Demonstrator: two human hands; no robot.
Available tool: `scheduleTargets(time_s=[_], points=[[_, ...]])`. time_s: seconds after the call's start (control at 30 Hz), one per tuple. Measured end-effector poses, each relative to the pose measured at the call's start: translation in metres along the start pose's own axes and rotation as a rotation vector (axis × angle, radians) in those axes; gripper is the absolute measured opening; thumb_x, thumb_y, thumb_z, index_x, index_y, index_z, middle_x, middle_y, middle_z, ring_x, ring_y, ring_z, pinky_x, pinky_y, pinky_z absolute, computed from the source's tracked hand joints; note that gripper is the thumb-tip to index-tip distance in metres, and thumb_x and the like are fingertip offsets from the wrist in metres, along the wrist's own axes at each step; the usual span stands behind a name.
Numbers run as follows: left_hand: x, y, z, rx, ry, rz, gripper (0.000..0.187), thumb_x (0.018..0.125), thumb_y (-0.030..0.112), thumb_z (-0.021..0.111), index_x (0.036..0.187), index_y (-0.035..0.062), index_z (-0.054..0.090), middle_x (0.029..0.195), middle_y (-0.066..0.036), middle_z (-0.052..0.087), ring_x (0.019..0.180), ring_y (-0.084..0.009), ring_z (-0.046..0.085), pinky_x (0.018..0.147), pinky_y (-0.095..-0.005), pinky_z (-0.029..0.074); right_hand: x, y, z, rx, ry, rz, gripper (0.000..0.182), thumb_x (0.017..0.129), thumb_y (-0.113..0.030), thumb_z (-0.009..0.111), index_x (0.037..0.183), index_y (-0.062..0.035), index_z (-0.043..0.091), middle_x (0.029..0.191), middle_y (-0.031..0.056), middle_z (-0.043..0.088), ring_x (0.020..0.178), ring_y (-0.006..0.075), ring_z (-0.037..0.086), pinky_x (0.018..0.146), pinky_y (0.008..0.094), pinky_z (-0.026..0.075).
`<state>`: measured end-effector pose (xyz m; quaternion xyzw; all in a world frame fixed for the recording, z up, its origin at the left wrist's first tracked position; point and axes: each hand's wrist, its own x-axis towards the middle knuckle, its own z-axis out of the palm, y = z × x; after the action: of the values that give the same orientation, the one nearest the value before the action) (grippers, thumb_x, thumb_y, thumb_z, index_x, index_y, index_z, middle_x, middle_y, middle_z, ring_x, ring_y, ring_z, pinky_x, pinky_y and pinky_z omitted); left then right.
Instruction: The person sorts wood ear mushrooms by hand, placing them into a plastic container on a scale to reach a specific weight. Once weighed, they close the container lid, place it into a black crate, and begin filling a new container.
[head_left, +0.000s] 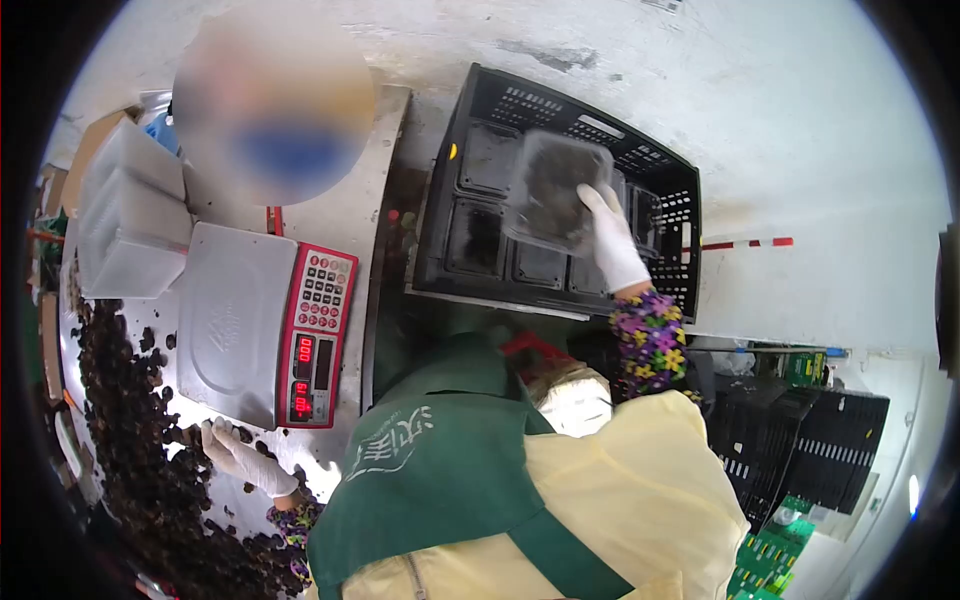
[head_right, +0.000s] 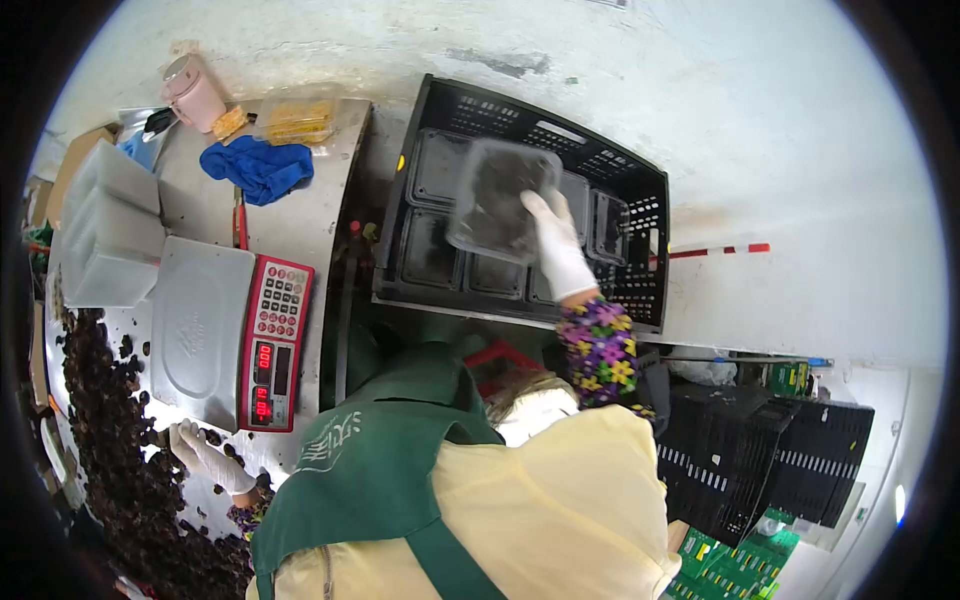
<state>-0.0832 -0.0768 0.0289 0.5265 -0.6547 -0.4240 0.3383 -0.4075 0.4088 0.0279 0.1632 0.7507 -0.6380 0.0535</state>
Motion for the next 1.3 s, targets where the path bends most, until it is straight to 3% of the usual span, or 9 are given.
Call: scheduleTargets(time_s=[0.2,0.37,0.43,0.57,0.63,0.77,0.83,0.87,1.3], points=[[-0.013,-0.036,-0.033,0.447,0.077,0.241,0.035,0.102,0.022,0.053,0.128,-0.0008,0.057,0.121,-0.02,0.063,0.114,-0.0296,0.058,0.101,-0.0407,0.045,-0.022,0.022,0.012,-0.544,-0.194,0.142,0.053,0.096,-0.027,0.061,0.142,-0.0024,0.049,0.15,0.0171,0.042,0.137,0.0267,0.042,0.109,0.0367,0.039],[-0.02,-0.091,-0.093,0.42,0.654,0.024,0.032,0.105,0.022,0.049,0.128,0.0007,0.057,0.123,-0.014,0.063,0.118,-0.0256,0.058,0.105,-0.0348,0.041,-0.048,-0.032,0.15,-0.582,-0.112,-1.15,0.045,0.099,-0.015,0.056,0.138,0.0086,0.049,0.137,0.0254,0.055,0.129,0.0357,0.051,0.111,0.0415,0.037],[-0.026,-0.135,-0.151,0.432,1.005,0.177,0.035,0.105,0.026,0.05,0.131,0.0029,0.055,0.117,-0.015,0.064,0.114,-0.0265,0.059,0.104,-0.0372,0.043,-0.118,-0.054,0.21,-0.469,-0.292,-1.138,0.045,0.101,-0.016,0.052,0.138,0.0091,0.048,0.139,0.0253,0.053,0.13,0.0362,0.05,0.111,0.0422,0.036],[-0.086,-0.168,-0.285,-0.21,1.308,-0.341,0.037,0.105,0.029,0.05,0.132,0.0041,0.056,0.123,-0.016,0.062,0.119,-0.0276,0.056,0.105,-0.0394,0.042,-0.248,-0.047,0.289,-0.161,-1.055,-1.105,0.051,0.101,-0.021,0.047,0.141,0.0094,0.042,0.146,0.0257,0.044,0.136,0.0393,0.042,0.117,0.0469,0.027],[-0.117,-0.23,-0.352,0.555,1.678,-0.155,0.039,0.103,0.03,0.051,0.133,0.0044,0.057,0.124,-0.018,0.063,0.119,-0.031,0.057,0.104,-0.0406,0.042,-0.295,-0.011,0.336,-0.118,-1.417,-1.139,0.056,0.095,-0.021,0.054,0.141,0.0086,0.042,0.147,0.0253,0.043,0.139,0.0387,0.038,0.119,0.0467,0.025],[-0.16,-0.285,-0.43,0.663,1.787,-0.44,0.045,0.098,0.03,0.058,0.133,0.0012,0.056,0.128,-0.021,0.062,0.121,-0.038,0.056,0.106,-0.0447,0.041,-0.43,0.074,0.39,-0.207,-1.729,-1.159,0.078,0.083,-0.025,0.067,0.147,0.0046,0.035,0.15,0.0253,0.036,0.141,0.0413,0.033,0.119,0.0508,0.023],[-0.151,-0.262,-0.434,-0.064,1.817,-0.523,0.045,0.098,0.028,0.056,0.134,0.0008,0.056,0.129,-0.023,0.061,0.12,-0.0388,0.057,0.106,-0.0446,0.042,-0.47,0.129,0.393,-0.172,-1.918,-1.228,0.09,0.079,-0.034,0.074,0.151,-0.0028,0.03,0.154,0.0255,0.027,0.144,0.0445,0.025,0.118,0.0578,0.021],[-0.167,-0.34,-0.441,0.577,1.742,-0.647,0.045,0.097,0.025,0.056,0.135,0.0006,0.055,0.129,-0.023,0.061,0.119,-0.0377,0.058,0.105,-0.0445,0.043,-0.483,0.153,0.391,-0.195,-1.954,-1.24,0.09,0.079,-0.034,0.074,0.151,-0.0028,0.03,0.154,0.0255,0.027,0.144,0.0445,0.025,0.118,0.0578,0.021],[-0.108,-0.375,-0.462,0.46,1.735,-0.477,0.052,0.101,0.051,0.047,0.136,0.0138,0.06,0.139,-0.016,0.057,0.133,-0.033,0.049,0.112,-0.0433,0.035,-0.498,0.211,0.42,-0.468,-1.959,-1.719,0.094,0.076,-0.046,0.078,0.151,-0.0113,0.031,0.156,0.0265,0.022,0.144,0.0496,0.021,0.112,0.071,0.018]])
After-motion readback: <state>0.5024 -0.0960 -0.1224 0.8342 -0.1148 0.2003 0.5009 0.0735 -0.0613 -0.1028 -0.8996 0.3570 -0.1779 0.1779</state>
